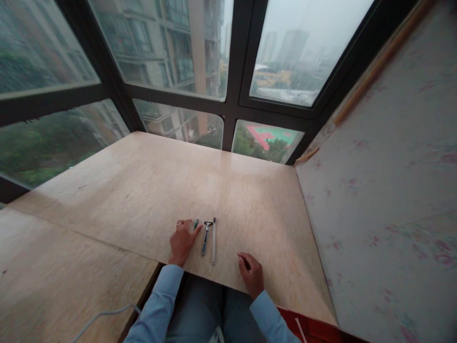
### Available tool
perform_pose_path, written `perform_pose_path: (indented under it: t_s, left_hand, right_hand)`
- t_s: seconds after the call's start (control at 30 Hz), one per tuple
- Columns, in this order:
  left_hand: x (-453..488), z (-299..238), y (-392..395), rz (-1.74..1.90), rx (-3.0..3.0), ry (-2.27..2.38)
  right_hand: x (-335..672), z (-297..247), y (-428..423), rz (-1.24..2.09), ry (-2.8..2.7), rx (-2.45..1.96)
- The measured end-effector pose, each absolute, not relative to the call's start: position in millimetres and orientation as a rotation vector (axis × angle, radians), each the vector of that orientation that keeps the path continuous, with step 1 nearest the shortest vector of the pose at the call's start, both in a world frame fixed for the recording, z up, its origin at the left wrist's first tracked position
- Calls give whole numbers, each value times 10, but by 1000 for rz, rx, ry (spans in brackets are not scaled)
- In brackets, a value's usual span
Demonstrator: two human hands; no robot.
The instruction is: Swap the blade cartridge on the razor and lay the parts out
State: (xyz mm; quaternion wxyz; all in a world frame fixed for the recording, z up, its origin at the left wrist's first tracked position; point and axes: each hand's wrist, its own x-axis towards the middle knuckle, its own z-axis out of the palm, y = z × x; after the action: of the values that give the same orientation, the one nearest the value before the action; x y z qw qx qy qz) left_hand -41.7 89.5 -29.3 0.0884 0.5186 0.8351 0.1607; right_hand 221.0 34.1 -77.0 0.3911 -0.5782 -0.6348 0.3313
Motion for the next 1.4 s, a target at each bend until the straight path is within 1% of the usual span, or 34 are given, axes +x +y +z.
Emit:
perform_pose_path:
  t_s: [0.2,0.33,0.5,0.63,0.9,1.2,1.4]
  left_hand:
    - [-547,-348,971,428,1607,2280]
    - [-671,-509,917,620,1661,2143]
    - [-632,-682,741,908,1543,2188]
    - [-500,-730,657,1024,1492,2214]
    - [-346,-717,727,959,1606,2458]
    - [-346,-711,714,981,1655,2456]
    - [-318,-672,728,776,1831,2506]
  right_hand:
    - [2242,-751,320,873,-1662,-1426]
    - [2248,-740,329,887,-1662,-1418]
    - [2253,-757,428,901,-1591,-1482]
    - [2251,-780,516,902,-1559,-1517]
    - [2230,-758,542,821,-1557,-1404]
    - [2219,-746,525,830,-1543,-1417]
    - [2203,-765,519,820,-1539,-1421]
